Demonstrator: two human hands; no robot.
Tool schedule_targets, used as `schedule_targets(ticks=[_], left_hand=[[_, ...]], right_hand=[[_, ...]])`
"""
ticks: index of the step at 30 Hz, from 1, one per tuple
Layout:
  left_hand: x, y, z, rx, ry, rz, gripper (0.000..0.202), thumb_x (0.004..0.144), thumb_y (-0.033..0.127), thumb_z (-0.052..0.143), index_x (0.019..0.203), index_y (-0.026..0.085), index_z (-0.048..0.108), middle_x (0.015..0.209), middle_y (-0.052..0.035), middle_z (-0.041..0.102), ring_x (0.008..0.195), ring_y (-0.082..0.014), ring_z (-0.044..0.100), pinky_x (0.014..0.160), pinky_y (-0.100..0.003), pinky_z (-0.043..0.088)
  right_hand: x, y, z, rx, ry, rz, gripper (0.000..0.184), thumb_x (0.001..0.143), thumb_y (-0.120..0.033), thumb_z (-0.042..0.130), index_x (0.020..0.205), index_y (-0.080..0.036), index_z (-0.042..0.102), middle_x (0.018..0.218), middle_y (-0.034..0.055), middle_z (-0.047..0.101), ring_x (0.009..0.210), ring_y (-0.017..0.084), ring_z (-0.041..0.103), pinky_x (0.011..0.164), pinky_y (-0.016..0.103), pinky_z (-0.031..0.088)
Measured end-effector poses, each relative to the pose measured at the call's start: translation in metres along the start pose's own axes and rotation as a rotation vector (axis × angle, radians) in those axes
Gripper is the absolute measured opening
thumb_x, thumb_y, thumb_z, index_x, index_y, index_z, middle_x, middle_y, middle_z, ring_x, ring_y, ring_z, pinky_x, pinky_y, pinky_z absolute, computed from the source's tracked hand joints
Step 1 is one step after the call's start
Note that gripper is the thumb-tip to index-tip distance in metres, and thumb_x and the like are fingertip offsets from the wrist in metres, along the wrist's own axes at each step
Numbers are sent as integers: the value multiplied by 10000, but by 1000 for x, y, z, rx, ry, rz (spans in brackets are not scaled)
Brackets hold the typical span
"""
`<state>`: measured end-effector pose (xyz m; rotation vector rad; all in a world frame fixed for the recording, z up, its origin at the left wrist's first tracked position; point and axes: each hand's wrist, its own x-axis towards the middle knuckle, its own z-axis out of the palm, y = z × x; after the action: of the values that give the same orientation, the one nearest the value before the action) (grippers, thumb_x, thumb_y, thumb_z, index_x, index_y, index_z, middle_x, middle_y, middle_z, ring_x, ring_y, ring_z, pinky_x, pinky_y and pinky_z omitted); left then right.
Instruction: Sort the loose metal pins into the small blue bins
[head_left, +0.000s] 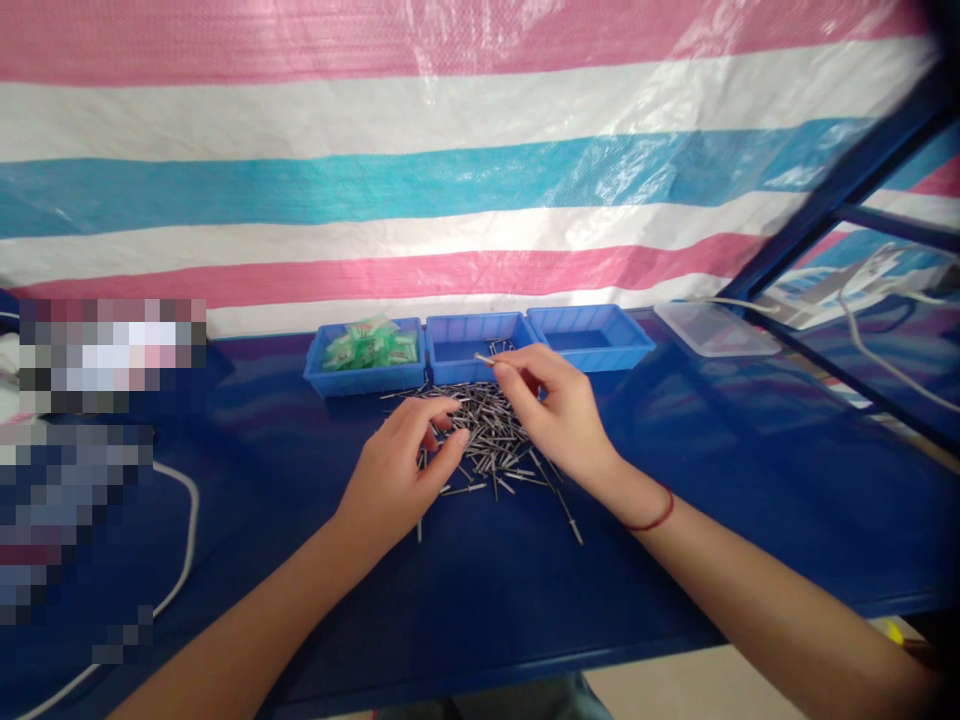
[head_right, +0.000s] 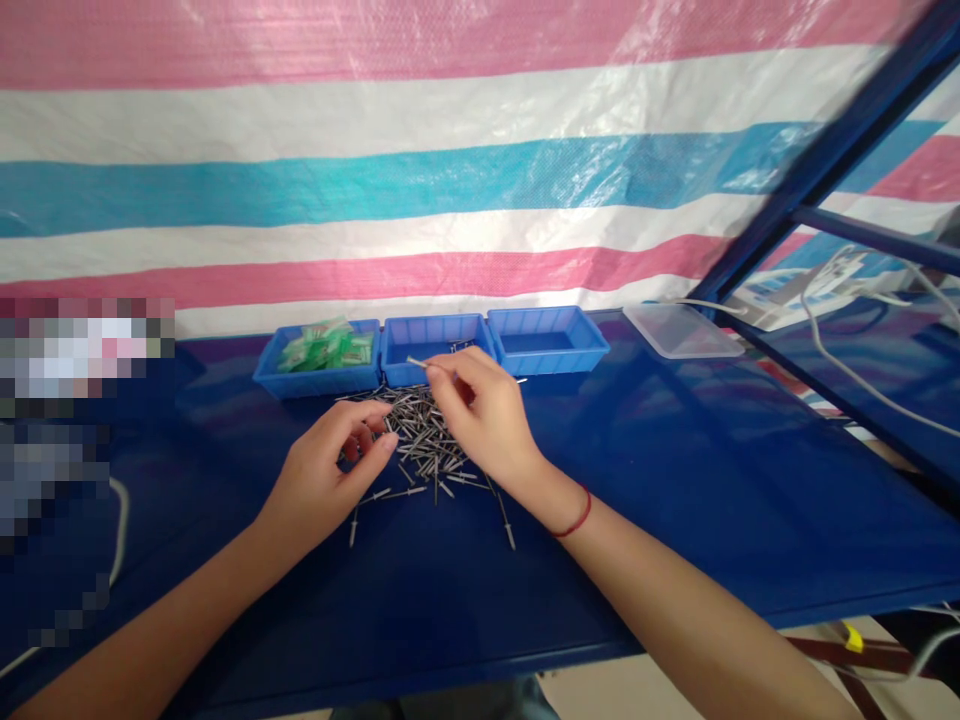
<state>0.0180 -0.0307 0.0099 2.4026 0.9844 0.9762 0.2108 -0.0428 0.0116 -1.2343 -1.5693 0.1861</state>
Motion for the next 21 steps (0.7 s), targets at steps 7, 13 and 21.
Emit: schedule_targets(ticks=[7, 13, 21], left_hand=[[1, -3, 2, 94, -165, 6, 166, 918, 246, 476, 983, 199, 622, 938, -37, 627, 857, -156, 592, 776, -279, 459], [2, -7, 0, 288, -294, 81, 174, 843, 325, 570, 925, 196, 652, 984, -51, 639, 909, -219, 544, 828, -373, 417], [-2, -4, 0, 392, -425, 102, 155, 811, 344, 592, 871, 209, 639, 889, -36, 632, 874, -218, 543, 751, -351, 378]], right_hand=[[25, 39, -3, -482, 101, -128, 271, 909, -256, 462, 1026, -143, 678, 881, 104, 638, 805, 216, 584, 714, 365, 440], [16, 41, 3, -510, 10, -106, 286, 891, -250, 473, 1077, -130, 653, 943, 111, 639, 843, 230, 606, 759, 385, 456], [0, 27, 0, -343, -78, -119, 220, 871, -216, 496, 1013, -163, 655, 946, 86, 628, 881, 216, 609, 794, 375, 487]])
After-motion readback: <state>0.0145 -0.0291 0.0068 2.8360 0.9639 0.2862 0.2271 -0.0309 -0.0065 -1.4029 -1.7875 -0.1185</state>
